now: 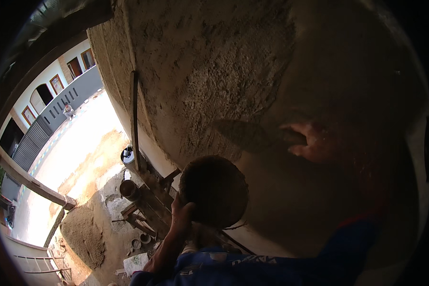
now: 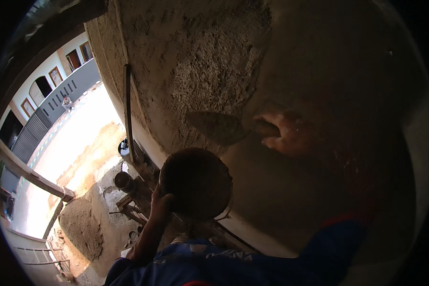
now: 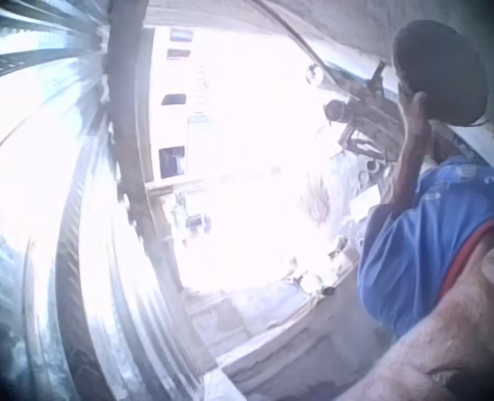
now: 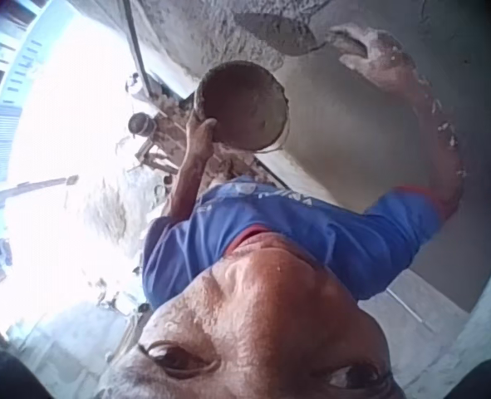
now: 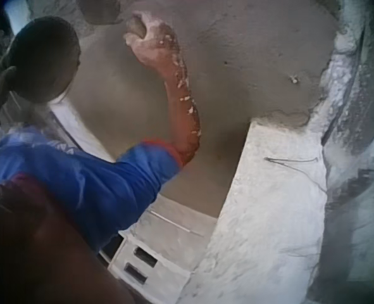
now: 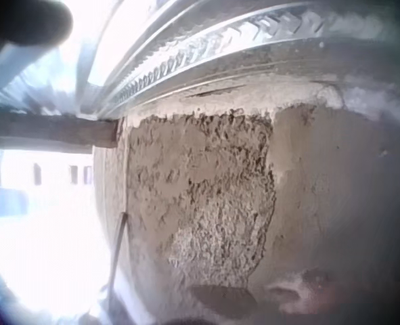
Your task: The person applies wet plaster to a wall using a trowel and then smooths the surface with a long wooden leveling board.
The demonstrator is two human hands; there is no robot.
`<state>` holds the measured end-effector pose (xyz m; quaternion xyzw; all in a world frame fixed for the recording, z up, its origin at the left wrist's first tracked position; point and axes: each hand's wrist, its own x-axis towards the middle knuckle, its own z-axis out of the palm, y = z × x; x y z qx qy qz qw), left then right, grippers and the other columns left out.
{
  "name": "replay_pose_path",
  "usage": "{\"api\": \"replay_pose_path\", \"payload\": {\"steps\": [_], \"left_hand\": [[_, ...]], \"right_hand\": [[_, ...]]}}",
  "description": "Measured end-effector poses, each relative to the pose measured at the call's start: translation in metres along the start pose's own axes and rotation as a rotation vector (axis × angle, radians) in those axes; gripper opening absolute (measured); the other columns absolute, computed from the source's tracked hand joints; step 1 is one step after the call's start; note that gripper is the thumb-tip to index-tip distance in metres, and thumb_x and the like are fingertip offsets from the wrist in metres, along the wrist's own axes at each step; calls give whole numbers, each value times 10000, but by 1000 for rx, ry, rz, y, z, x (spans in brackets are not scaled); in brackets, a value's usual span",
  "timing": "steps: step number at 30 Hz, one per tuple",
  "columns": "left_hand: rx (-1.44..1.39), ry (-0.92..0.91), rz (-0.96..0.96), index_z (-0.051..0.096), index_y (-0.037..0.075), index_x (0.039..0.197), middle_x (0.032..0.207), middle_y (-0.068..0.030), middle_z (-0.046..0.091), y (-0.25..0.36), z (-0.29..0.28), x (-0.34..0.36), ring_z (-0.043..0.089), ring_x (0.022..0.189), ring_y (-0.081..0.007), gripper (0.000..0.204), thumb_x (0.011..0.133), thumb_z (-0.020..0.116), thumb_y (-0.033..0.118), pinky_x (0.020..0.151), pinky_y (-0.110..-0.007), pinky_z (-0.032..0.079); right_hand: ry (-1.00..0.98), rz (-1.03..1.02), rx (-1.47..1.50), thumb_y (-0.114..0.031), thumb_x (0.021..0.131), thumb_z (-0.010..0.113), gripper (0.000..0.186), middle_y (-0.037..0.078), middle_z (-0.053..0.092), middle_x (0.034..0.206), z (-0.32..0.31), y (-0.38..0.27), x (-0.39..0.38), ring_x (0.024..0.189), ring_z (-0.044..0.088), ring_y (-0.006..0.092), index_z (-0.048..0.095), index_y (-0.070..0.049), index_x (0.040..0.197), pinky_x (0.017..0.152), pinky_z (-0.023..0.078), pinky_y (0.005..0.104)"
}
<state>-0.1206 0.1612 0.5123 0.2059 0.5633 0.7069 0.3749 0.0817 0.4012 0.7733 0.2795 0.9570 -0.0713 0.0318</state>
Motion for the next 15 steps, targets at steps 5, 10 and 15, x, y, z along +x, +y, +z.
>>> {"api": "replay_pose_path", "payload": {"steps": [5,10,15], "left_hand": [[-99,-141,-55,424,-30,1255,1111,-123,574,6,27,13,568,996,-192,560,697,475,-32,843,-300,482],[-140,-156,23,391,-33,1305,1133,-113,568,13,29,16,571,965,-174,621,691,488,-33,800,-277,490],[-131,-124,59,407,-12,1300,1072,-98,581,14,20,20,583,892,-152,615,692,493,-29,752,-264,500]], "right_hand": [[662,-538,-1102,-215,857,551,353,87,556,1120,151,30,-37,938,595,235,551,-117,1196,950,414,493],[353,-564,-1333,-273,908,481,324,65,575,1079,187,10,-28,900,598,197,553,-146,1196,871,474,451],[708,-847,-1191,-286,909,484,337,62,612,1035,226,17,-15,910,618,176,541,-142,1209,783,517,388]]}}
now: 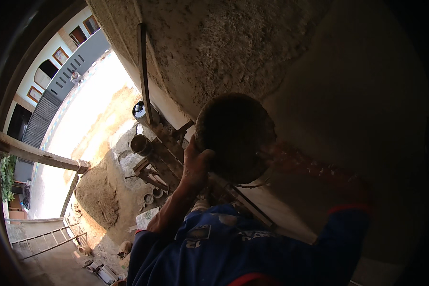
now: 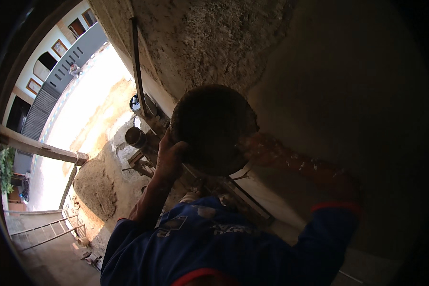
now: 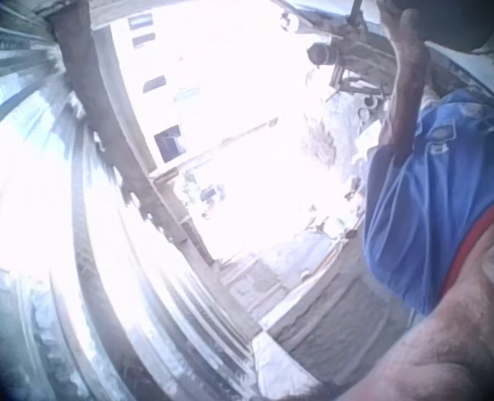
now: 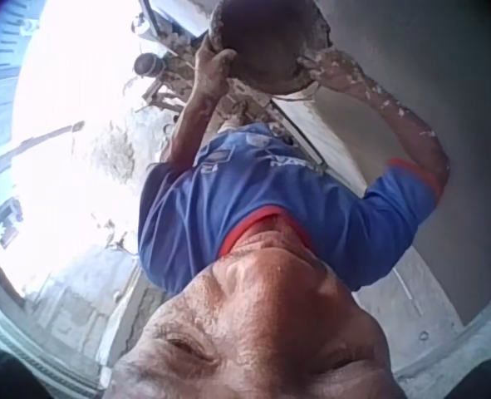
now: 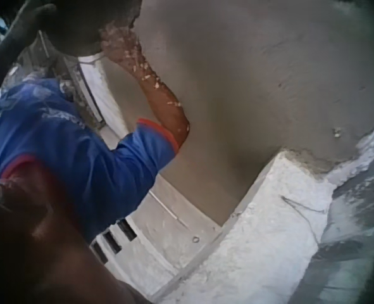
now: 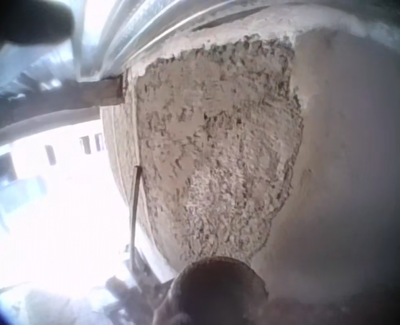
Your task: The person applies wet plaster to a wall using a trowel and then smooths the surface with a long wooden leveling board.
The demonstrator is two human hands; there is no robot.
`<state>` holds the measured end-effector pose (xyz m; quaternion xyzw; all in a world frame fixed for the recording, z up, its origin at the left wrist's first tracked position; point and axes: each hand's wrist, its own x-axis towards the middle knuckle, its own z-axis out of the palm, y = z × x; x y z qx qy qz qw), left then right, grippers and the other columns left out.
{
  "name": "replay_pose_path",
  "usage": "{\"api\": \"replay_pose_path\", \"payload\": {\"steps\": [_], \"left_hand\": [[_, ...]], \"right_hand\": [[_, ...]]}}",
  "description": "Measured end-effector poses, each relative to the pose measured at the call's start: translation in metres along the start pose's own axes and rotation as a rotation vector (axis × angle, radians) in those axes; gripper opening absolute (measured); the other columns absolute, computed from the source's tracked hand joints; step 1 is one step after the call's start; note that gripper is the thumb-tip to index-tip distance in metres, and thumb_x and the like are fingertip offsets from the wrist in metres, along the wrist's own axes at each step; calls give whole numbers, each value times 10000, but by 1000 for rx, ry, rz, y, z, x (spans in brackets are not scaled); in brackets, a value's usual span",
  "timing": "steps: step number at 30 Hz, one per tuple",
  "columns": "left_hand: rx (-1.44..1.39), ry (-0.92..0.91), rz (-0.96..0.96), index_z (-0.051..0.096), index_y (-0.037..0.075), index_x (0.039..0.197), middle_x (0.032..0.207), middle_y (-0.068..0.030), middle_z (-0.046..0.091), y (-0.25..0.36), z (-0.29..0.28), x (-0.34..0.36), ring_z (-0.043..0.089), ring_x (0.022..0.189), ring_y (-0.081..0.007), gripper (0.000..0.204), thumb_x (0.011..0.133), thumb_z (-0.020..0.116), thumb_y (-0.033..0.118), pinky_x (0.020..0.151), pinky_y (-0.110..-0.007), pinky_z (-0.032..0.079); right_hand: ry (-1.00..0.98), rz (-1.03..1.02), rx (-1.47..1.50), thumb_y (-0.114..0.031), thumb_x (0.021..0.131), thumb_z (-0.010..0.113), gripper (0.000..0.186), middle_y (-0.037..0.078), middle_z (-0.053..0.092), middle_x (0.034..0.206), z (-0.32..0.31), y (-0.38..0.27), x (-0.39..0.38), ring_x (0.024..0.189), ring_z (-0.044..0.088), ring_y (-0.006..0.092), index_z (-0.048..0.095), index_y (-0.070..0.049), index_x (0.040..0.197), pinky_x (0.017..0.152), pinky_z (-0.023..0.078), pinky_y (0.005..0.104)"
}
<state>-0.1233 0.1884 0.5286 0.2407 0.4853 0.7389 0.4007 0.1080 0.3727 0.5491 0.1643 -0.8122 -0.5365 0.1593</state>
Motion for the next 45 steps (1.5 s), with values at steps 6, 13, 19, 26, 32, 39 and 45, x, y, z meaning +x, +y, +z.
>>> {"api": "replay_pose_path", "payload": {"steps": [6,13,19,26,32,39,45], "left_hand": [[50,85,-34,412,-8,1298,966,-77,588,10,-20,1,596,783,-152,622,681,478,-33,673,-261,508],[25,167,48,452,-30,1235,1047,-131,600,32,-51,-7,595,906,-198,566,671,493,-10,788,-293,496],[15,241,124,453,-36,1233,1060,-137,604,42,-69,-18,597,925,-203,570,666,498,-14,798,-297,501],[86,282,93,460,-36,1236,1069,-126,604,26,-87,-22,590,943,-201,588,651,513,-3,822,-300,487],[55,299,103,446,-39,1251,1111,-136,585,19,-96,-15,572,984,-206,611,646,508,15,853,-307,470],[72,268,16,438,-33,1255,1081,-132,586,22,-82,-4,578,949,-207,610,650,492,23,825,-308,483],[82,171,18,423,-22,1281,1098,-106,580,20,-65,8,582,920,-181,626,659,492,-25,767,-276,497]], "right_hand": [[-681,719,1482,-310,858,570,408,96,627,1020,14,17,23,888,633,212,528,-127,1220,729,531,379],[-545,770,1362,-260,741,708,431,126,636,930,-62,187,118,830,645,260,546,-101,1108,723,513,393],[-412,788,1484,-263,716,742,520,92,634,835,-83,255,157,775,633,212,529,-75,1152,697,503,362],[-271,1185,915,-328,884,571,626,178,468,1246,64,318,128,1113,509,272,336,18,1350,889,452,381],[180,1339,779,-321,870,556,575,191,450,1311,2,349,114,1070,543,249,411,5,1321,885,454,367],[-742,506,972,-312,870,568,443,122,505,1136,15,152,110,858,605,244,474,-224,1293,835,499,396],[-657,379,587,-159,817,564,392,99,579,1051,42,36,117,918,594,248,528,-117,1205,796,494,419]]}}
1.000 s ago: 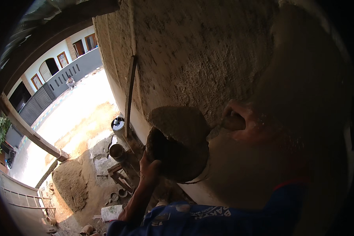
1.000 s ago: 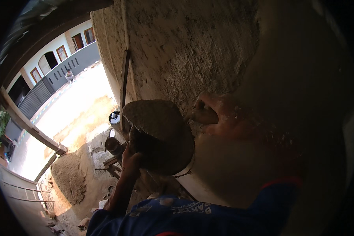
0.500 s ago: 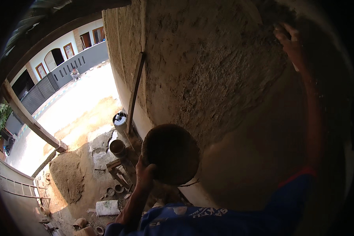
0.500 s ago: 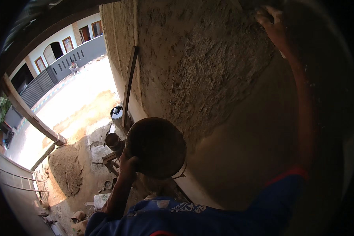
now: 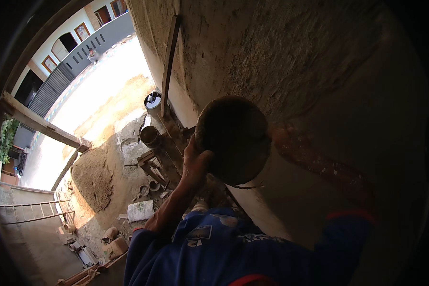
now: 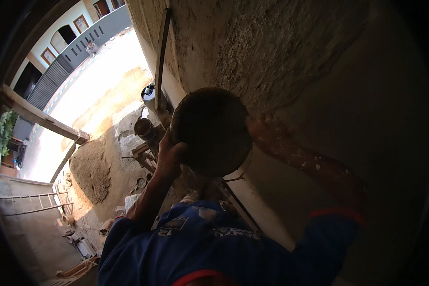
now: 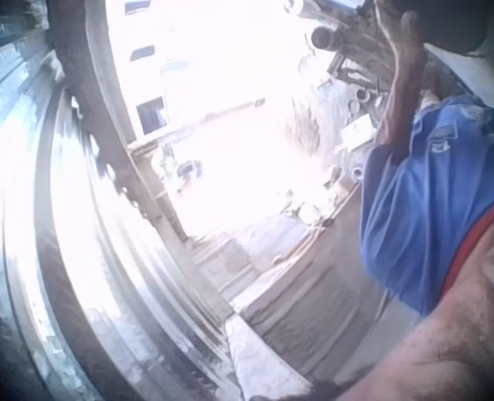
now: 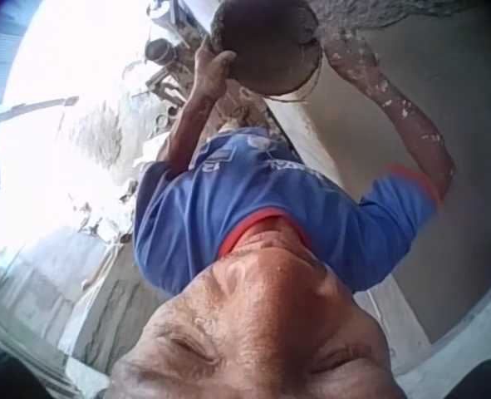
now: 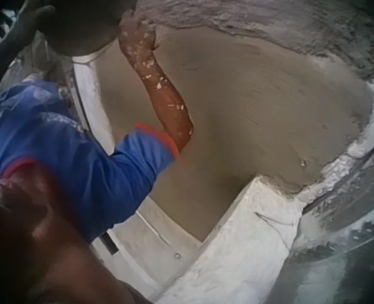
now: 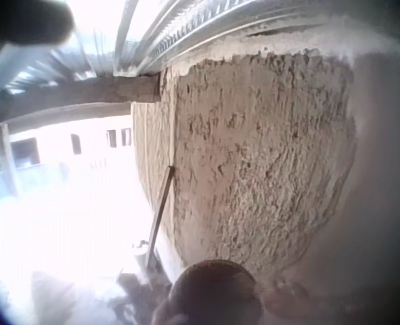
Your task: The person applies wet plaster to a wall using a trowel and then smooths the surface with a long wooden leveling board.
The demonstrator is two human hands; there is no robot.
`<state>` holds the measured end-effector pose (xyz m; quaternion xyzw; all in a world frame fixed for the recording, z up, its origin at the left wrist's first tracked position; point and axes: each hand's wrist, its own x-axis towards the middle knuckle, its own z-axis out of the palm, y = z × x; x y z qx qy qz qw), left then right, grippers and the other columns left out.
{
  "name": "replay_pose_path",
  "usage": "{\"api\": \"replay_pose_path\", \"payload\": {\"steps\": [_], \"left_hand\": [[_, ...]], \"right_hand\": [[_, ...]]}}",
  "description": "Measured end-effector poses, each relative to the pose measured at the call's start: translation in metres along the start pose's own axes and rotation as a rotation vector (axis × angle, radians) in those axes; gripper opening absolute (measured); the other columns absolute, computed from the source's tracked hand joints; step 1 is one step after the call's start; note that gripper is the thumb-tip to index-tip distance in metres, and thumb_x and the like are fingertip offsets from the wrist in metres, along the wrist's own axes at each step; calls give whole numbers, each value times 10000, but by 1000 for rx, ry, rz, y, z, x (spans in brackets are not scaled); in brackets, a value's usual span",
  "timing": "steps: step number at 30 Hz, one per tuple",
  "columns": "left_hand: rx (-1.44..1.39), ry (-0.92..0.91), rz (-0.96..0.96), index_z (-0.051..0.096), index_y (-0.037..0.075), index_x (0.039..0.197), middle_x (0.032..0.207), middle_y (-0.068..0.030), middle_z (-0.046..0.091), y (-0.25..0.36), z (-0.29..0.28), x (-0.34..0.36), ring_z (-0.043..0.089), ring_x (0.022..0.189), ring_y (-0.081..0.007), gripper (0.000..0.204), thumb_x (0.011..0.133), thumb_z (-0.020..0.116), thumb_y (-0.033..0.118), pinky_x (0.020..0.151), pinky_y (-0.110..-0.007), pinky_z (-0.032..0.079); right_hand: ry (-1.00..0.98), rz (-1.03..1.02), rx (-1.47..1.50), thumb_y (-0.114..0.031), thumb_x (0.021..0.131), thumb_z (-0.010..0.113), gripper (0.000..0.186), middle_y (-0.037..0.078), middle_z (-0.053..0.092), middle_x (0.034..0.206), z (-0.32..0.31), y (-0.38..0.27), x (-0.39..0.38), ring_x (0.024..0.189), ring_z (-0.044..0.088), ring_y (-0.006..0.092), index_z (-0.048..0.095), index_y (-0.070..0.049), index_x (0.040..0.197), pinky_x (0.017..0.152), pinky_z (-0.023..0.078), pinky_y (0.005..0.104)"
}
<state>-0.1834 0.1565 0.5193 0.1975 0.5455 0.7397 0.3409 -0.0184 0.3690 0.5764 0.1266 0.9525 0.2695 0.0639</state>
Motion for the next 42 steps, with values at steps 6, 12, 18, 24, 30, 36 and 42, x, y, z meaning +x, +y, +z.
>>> {"api": "replay_pose_path", "payload": {"steps": [6,12,18,24,30,36,42], "left_hand": [[-5,-12,75,418,-24,1287,1117,-115,577,2,2,4,576,921,-165,646,645,486,-23,763,-267,488],[10,18,18,437,-59,1250,1101,-134,580,15,-15,8,560,995,-196,611,643,490,-8,873,-297,459],[-12,83,51,455,-15,1238,953,-79,604,28,-31,10,596,815,-149,575,667,524,20,703,-268,503],[-71,149,132,467,-50,1187,992,-107,610,28,-58,13,603,827,-169,518,673,522,-13,702,-278,512],[-40,294,141,451,-50,1217,1018,-111,607,27,-90,3,597,891,-178,561,661,508,-14,775,-278,498],[-34,237,75,436,-54,1246,1085,-147,594,17,-80,9,590,953,-202,620,630,485,-7,821,-288,491],[28,288,68,439,-57,1242,1082,-145,597,4,-93,6,595,943,-203,614,636,497,19,813,-298,497]], "right_hand": [[211,-355,780,-150,820,548,288,125,584,983,88,-34,-11,834,608,282,580,-77,1098,722,510,417],[-119,-77,942,-139,783,606,332,164,588,1069,10,-17,-1,840,630,334,571,-46,1100,740,511,434],[132,-46,925,-190,716,694,405,203,629,869,-51,9,28,816,633,377,554,-55,1071,753,504,447],[76,-103,1010,-169,683,730,366,163,619,834,-135,39,59,776,632,282,553,-18,966,705,493,367],[-123,-108,1257,-169,750,682,354,121,624,832,-144,35,113,740,609,208,571,1,1040,676,479,357],[347,338,773,-167,876,560,403,195,556,1133,-70,191,188,998,581,295,483,28,1220,802,495,412],[257,371,807,-131,830,563,450,150,590,1089,-148,139,144,963,603,240,498,-57,1270,811,492,389]]}}
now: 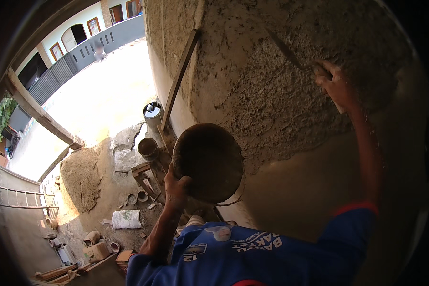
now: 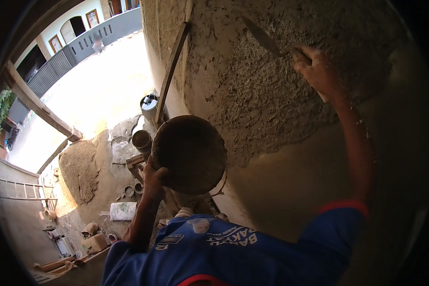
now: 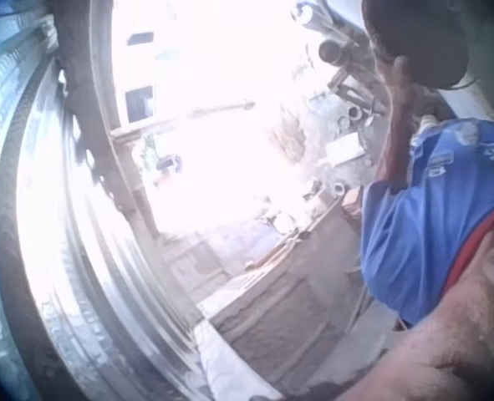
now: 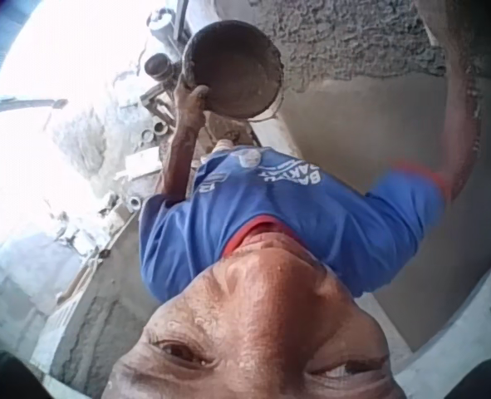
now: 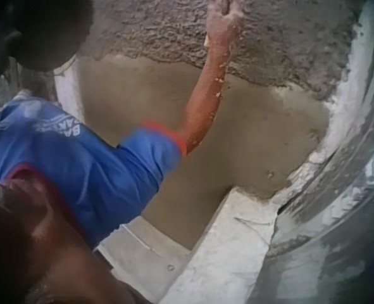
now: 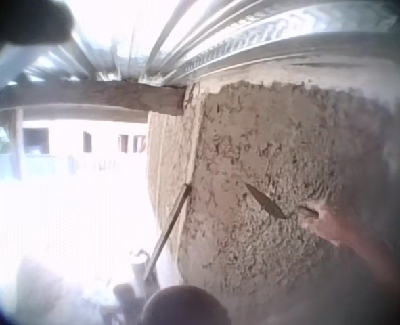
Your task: The person applies wet plaster to a wall using a trowel and then smooths the surface with a long wooden leveling board.
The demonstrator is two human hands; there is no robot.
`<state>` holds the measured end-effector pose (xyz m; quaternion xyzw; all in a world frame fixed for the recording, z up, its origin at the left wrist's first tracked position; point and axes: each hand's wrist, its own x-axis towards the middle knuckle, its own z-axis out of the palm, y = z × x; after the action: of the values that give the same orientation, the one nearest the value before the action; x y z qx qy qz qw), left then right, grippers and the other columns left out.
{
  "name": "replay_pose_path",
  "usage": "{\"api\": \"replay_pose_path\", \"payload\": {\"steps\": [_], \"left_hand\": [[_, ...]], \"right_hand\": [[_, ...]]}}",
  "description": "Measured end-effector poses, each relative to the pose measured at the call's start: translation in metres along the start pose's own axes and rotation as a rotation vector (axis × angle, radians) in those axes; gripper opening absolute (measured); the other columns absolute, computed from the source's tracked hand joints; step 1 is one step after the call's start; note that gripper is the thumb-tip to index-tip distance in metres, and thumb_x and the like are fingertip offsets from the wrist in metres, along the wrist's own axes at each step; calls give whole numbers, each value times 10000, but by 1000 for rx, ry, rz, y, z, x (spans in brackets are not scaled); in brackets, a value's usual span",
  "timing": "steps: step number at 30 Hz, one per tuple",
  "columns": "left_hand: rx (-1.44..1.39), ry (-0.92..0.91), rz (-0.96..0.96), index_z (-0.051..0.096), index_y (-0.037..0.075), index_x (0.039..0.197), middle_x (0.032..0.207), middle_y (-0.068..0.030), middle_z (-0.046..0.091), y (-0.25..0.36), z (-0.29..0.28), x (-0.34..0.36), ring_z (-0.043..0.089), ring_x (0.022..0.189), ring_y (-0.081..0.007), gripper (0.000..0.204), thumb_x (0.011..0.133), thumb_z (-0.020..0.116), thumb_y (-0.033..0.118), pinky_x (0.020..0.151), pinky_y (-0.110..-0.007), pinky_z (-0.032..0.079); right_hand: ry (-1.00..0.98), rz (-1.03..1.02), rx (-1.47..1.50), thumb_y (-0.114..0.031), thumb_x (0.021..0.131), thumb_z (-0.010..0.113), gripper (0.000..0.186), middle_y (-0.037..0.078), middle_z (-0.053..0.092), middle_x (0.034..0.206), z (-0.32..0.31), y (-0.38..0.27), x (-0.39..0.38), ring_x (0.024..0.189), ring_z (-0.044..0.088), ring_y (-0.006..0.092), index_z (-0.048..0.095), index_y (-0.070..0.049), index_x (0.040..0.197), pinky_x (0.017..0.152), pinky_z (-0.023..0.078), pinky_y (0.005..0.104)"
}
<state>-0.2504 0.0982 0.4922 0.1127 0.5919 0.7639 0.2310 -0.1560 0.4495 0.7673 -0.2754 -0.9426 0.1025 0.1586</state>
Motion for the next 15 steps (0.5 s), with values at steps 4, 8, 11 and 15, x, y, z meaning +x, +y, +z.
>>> {"api": "replay_pose_path", "payload": {"steps": [4,8,11,15], "left_hand": [[-79,-74,-54,439,-54,1247,1086,-133,595,-4,25,1,589,943,-199,620,633,498,13,821,-294,489],[-82,-185,-23,418,-57,1270,1094,-125,584,3,49,-1,569,976,-196,645,633,491,9,868,-289,457],[-38,-246,-31,425,-52,1266,1080,-126,586,7,66,-4,568,958,-191,633,637,482,-5,853,-289,463],[8,-244,-18,439,-51,1252,1066,-123,590,12,75,-12,571,940,-187,613,642,480,-7,831,-292,472]], "right_hand": [[-484,-159,-128,-88,814,537,427,153,539,1072,43,3,-84,924,582,258,511,-100,1240,748,520,378],[-353,-467,-599,-105,781,593,385,132,549,899,105,-2,-144,847,603,276,533,-57,1158,670,531,386],[-236,-540,-700,-144,782,610,355,158,556,840,150,24,-161,803,610,319,542,-47,1117,677,520,433],[-508,-451,-233,-144,793,591,354,177,583,859,178,43,-185,770,611,332,546,-55,1132,681,518,428]]}}
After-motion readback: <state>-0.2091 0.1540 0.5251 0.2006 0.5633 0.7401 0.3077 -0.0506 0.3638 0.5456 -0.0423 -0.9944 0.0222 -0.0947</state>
